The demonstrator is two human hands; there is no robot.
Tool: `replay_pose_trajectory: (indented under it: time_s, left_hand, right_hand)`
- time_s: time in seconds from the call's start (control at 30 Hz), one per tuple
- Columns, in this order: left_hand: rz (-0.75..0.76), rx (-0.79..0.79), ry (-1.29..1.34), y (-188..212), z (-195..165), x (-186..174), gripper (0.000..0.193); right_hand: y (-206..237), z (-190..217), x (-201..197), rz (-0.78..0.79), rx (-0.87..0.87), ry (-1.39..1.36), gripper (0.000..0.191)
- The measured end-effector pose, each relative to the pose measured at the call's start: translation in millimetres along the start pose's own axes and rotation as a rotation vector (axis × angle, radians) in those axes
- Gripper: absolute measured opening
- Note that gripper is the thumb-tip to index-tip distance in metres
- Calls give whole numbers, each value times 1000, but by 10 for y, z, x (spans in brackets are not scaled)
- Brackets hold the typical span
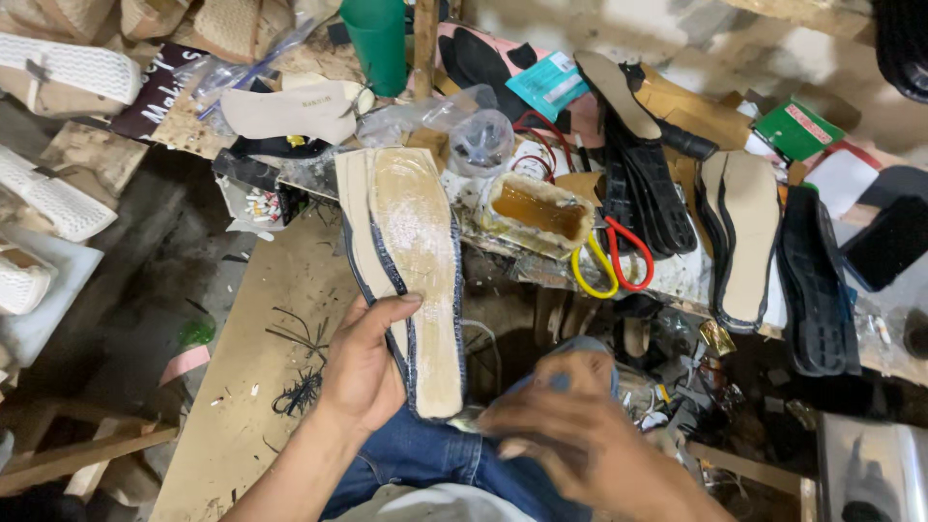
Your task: The person applies adhesive to the edges of shoe insoles using a brush and a container of glue. They work on several insoles one at a time, dipping the brush into the glue and spreading it along the perimeter before placing the treated insoles on a nearby shelf.
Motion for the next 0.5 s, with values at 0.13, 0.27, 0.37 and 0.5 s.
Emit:
replay_pose_trajectory:
  time_s: [0.13,0.27,0.37,0.5]
  left_hand:
    - [55,21,22,19,11,118,35]
    - [114,31,-26,3,14,208,33]
    - [119,-60,-174,27,167,263,36]
    - [156,-198,-283,115,389,318,45]
  right_hand:
    - [-50,-154,-270,-58,237,-304,18]
    - [-264,32,-546,-69,38,-258,17]
    - [-400,-6,-809,-401,67,-244,23]
    - [-614,-60,-833,-521,48,54,42]
Point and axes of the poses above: each hand's wrist, its own y-axis away from the middle knuckle, its own x-axis out of the palm, z = x × y, the point moved 6 cm from there along -y, towards the middle knuckle, and after that the axes turned 9 degrees about -y, right-handed, at the moved point
